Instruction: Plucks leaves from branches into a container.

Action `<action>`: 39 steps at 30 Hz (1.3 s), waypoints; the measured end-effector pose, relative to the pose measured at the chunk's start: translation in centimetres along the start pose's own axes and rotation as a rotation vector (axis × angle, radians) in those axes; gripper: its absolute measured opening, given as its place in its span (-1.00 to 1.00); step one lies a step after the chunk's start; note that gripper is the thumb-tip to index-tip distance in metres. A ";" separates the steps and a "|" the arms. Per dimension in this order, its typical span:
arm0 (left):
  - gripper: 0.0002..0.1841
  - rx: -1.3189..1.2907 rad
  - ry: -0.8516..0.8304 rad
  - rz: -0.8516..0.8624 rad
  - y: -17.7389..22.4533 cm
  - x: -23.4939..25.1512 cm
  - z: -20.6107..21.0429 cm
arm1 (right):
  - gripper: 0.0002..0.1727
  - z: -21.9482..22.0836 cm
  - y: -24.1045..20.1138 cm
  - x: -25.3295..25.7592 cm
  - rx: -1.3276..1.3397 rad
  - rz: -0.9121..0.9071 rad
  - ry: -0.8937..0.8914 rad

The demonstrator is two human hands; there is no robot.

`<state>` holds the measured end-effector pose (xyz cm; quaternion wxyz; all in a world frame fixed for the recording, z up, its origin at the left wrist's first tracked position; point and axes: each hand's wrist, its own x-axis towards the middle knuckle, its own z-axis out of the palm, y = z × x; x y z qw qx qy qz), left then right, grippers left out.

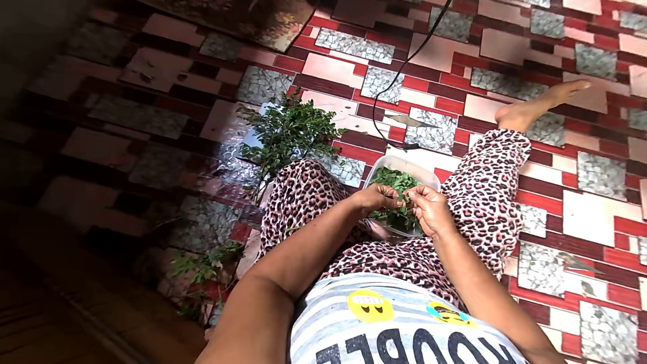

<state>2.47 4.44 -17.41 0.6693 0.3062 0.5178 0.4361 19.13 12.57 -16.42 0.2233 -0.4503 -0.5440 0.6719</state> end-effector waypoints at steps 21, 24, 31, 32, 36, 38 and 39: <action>-0.94 -0.043 0.102 0.094 -1.1 1.1 -0.1 | -0.74 0.9 0.3 -1.0 -0.516 -0.306 0.056; -0.92 -0.042 0.119 0.118 -1.2 1.2 -0.2 | -0.82 1.0 -0.1 -1.3 -0.483 -0.278 0.062; -0.91 -0.017 0.108 0.117 -1.5 1.4 -0.1 | -0.84 0.8 -0.6 -1.1 -0.469 -0.248 0.080; -0.91 -0.023 0.109 0.108 -1.4 1.3 0.0 | -0.84 0.8 -0.5 -1.0 -0.459 -0.251 0.093; -0.92 -0.041 0.114 0.080 -1.2 1.2 0.1 | -0.84 0.7 -0.1 -0.6 -0.340 -0.194 0.121; -0.92 -0.041 0.112 0.079 -1.2 1.2 0.0 | -0.84 0.5 -0.2 -0.5 -0.321 -0.181 0.107; -0.92 -0.041 0.118 0.077 -1.2 1.2 0.0 | -0.84 0.5 -0.2 -0.5 -0.327 -0.185 0.099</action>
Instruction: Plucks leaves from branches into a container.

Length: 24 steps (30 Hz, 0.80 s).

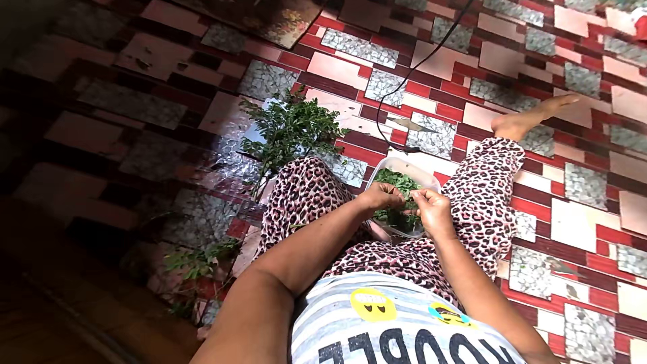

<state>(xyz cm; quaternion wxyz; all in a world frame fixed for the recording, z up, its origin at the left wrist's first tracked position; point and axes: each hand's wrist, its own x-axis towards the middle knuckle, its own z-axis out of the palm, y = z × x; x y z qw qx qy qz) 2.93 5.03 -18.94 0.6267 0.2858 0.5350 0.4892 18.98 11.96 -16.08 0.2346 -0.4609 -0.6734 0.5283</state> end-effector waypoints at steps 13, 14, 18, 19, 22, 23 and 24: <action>-0.90 0.058 -0.012 0.056 0.1 0.0 -0.1 | -0.87 0.6 0.2 -0.4 -0.134 -0.064 -0.055; -0.90 0.062 -0.019 0.058 0.1 0.0 -0.1 | -0.87 0.5 0.3 -0.3 -0.115 -0.034 -0.052; -0.91 0.078 -0.025 0.063 -0.1 0.2 -0.1 | -0.85 0.3 0.1 -0.2 -0.013 0.045 -0.005; -0.89 0.080 -0.021 0.067 -0.2 0.2 -0.1 | -0.85 0.2 0.2 -0.1 0.014 0.046 -0.003; -0.88 0.084 -0.016 0.071 -0.3 0.2 0.0 | -0.82 0.0 0.2 0.0 0.047 0.047 -0.042; -0.89 0.087 -0.015 0.071 -0.4 0.3 0.1 | -0.80 0.0 0.2 0.1 0.031 0.044 -0.056; -0.88 0.089 -0.013 0.076 -0.4 0.3 0.1 | -0.80 0.1 0.2 0.2 0.001 0.028 -0.061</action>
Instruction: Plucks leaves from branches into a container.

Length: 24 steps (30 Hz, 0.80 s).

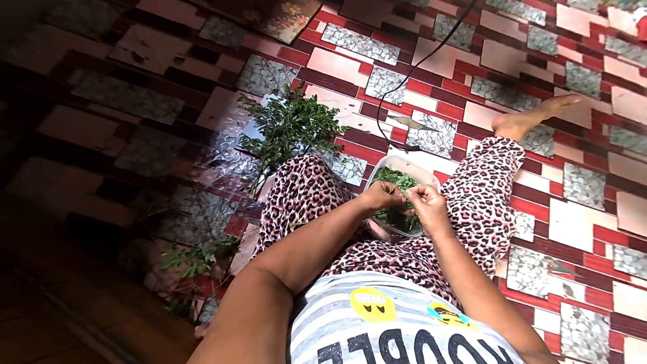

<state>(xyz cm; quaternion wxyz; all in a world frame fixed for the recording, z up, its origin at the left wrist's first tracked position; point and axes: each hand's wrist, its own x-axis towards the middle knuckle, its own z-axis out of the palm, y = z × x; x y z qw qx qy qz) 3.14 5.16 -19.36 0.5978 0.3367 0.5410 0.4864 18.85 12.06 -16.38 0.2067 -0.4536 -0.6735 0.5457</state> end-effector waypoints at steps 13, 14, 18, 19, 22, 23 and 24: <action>-0.92 -0.019 0.004 -0.028 0.3 0.1 -0.2 | -0.83 -1.4 0.5 0.7 -0.139 -0.237 0.122; -0.92 -0.009 -0.002 -0.019 0.3 0.1 -0.2 | -0.82 -1.3 0.5 0.6 -0.169 -0.292 0.111; -0.91 0.022 0.006 0.002 0.1 0.1 0.0 | -0.82 -0.8 0.3 0.5 -0.288 -0.333 0.081; -0.90 0.024 0.016 0.004 0.0 0.0 0.0 | -0.78 -0.6 0.2 0.6 -0.310 -0.321 0.067; -0.88 0.021 0.008 0.018 0.0 0.1 0.1 | -0.77 -0.2 0.3 0.8 -0.342 -0.298 0.049; -0.88 0.019 -0.002 0.025 -0.1 0.1 0.0 | -0.81 -0.1 0.3 0.9 -0.338 -0.297 0.042; -0.88 0.018 -0.009 0.036 -0.1 0.2 0.0 | -0.85 0.0 0.4 0.9 -0.330 -0.297 0.035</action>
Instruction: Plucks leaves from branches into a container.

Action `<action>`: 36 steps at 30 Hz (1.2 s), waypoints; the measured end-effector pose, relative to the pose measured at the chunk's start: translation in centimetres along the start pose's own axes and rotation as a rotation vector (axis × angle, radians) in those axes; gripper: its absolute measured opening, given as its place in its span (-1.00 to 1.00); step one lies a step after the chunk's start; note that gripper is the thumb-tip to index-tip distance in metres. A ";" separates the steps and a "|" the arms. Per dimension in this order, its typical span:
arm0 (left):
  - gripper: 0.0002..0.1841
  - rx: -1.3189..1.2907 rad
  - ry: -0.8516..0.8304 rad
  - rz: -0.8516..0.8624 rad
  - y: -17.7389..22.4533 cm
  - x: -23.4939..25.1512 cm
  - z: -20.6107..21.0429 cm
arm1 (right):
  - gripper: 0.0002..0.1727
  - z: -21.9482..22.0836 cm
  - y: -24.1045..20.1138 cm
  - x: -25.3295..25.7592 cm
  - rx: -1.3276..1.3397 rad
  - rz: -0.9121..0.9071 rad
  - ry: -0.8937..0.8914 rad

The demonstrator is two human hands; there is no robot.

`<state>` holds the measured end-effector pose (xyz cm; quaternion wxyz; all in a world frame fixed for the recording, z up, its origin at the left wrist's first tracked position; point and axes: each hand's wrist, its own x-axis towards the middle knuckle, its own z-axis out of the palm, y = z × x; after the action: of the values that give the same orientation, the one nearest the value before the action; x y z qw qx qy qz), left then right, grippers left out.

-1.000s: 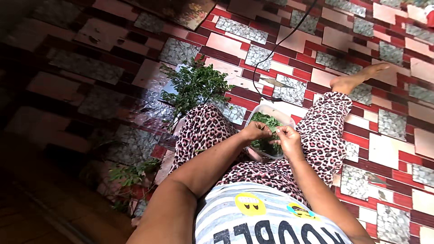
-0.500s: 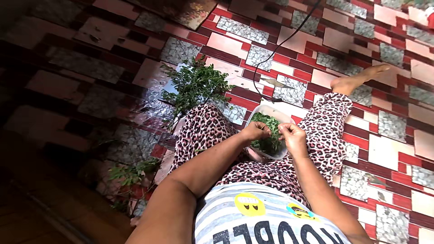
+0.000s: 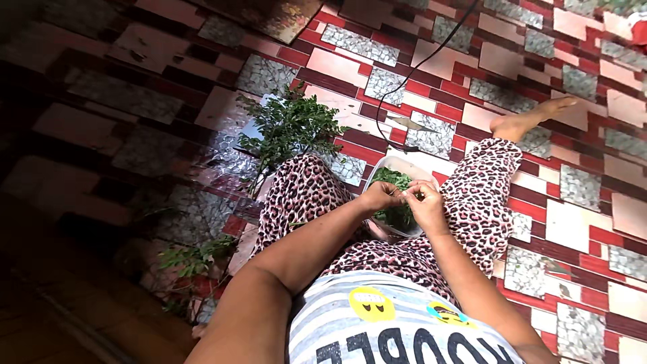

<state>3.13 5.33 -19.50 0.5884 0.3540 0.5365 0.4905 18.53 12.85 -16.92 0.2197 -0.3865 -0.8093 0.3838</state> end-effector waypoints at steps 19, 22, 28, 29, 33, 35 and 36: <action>-0.97 -0.240 -0.003 -0.183 1.1 -0.4 0.0 | -0.82 -1.8 -0.4 -1.2 0.031 -0.014 -0.004; -0.97 -0.222 0.005 -0.193 2.2 -1.1 -0.1 | -0.85 -1.8 -0.6 -1.1 0.132 0.072 0.020; -0.98 -0.182 0.001 -0.153 1.7 -1.4 0.4 | -0.84 -0.5 0.2 -1.6 0.267 0.181 -0.027; -0.98 -0.192 -0.008 -0.147 1.3 -1.1 0.3 | -0.87 -0.4 0.1 -1.6 0.261 0.179 -0.027; -0.98 -0.229 -0.032 -0.149 0.8 -0.3 -0.2 | -0.93 -0.5 -0.2 -1.4 0.235 0.183 -0.050; -0.99 -0.220 -0.040 -0.159 1.0 -0.4 -0.3 | -0.92 -0.6 0.0 -1.5 0.228 0.198 -0.056; -0.99 -0.205 -0.040 -0.156 0.9 -0.4 -0.3 | -0.93 -0.6 0.1 -1.5 0.219 0.206 -0.059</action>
<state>2.72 5.13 -18.54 0.6686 0.2586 0.4976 0.4883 19.88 11.95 -16.71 0.1963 -0.4297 -0.7248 0.5015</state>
